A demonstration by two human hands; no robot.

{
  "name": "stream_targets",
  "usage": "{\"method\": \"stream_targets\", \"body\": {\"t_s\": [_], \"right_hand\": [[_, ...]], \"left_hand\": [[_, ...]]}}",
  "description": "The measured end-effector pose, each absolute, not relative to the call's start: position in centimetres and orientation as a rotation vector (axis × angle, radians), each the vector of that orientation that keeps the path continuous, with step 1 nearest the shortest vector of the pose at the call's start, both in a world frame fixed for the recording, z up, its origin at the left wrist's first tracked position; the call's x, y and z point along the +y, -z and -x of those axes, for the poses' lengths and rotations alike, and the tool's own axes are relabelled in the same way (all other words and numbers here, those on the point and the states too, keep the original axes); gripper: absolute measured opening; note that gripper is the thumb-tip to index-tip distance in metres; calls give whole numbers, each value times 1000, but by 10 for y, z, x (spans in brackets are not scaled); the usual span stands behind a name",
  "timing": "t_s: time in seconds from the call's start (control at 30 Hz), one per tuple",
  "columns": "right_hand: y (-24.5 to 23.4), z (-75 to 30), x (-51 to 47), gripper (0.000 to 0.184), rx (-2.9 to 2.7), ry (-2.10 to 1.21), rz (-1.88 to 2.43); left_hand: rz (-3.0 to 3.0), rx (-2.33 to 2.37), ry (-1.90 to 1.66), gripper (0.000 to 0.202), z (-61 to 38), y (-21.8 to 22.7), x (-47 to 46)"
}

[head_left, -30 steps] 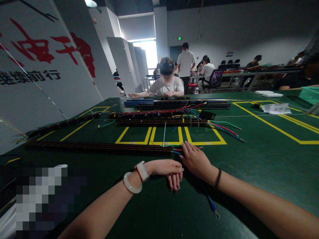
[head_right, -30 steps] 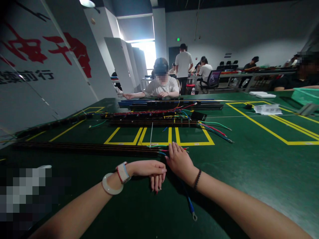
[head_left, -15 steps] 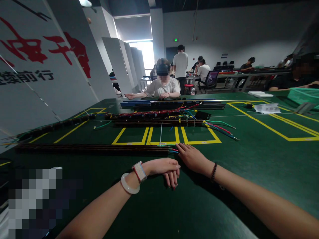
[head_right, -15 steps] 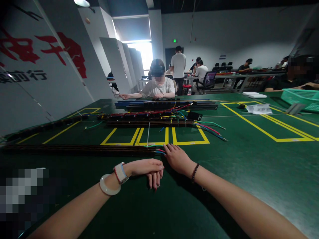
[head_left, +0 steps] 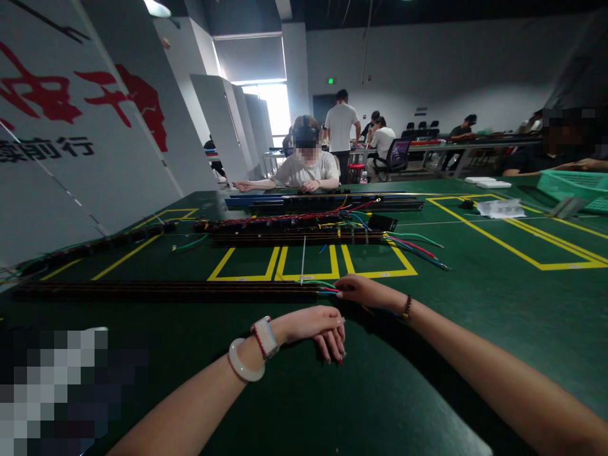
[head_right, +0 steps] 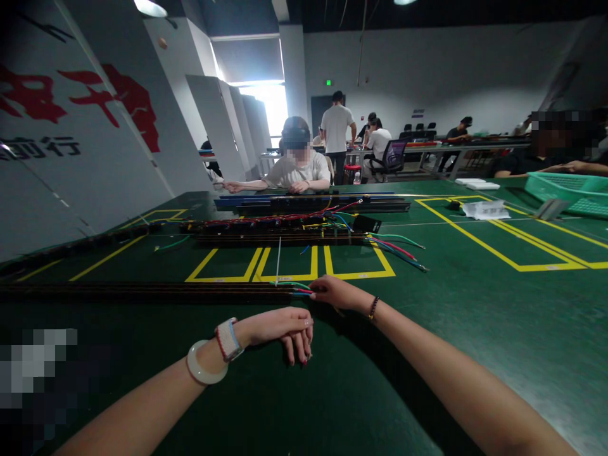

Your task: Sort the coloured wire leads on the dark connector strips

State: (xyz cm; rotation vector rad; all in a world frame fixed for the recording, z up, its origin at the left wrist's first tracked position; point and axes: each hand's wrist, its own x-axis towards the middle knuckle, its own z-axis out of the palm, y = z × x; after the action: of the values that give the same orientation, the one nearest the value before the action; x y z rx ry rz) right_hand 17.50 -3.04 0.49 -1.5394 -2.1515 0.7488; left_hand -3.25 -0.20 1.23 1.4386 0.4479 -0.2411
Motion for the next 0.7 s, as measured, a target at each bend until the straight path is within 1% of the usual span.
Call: {"method": "stream_targets", "body": {"t_s": [0.2,0.33,0.47,0.6,0.7], "right_hand": [[-10,-175,-29,26,-2037,-956,1593],[-9,-178,-26,29,-1959,-1164,1543],[-7,-181,-23,39,-1940,-1096,1657],[-9,-181,-22,36,-1953,-1090,1642],[-12,-181,-24,36,-1912,-1102,1648]], "left_hand": [[-1420,477,189,45,31,-14,-5],[-1327,475,111,39,30,-12,-7],[-1101,450,15,35,25,-4,-8],[-846,475,-106,33,16,3,-13],[-815,520,-195,27,12,1,-18]]}}
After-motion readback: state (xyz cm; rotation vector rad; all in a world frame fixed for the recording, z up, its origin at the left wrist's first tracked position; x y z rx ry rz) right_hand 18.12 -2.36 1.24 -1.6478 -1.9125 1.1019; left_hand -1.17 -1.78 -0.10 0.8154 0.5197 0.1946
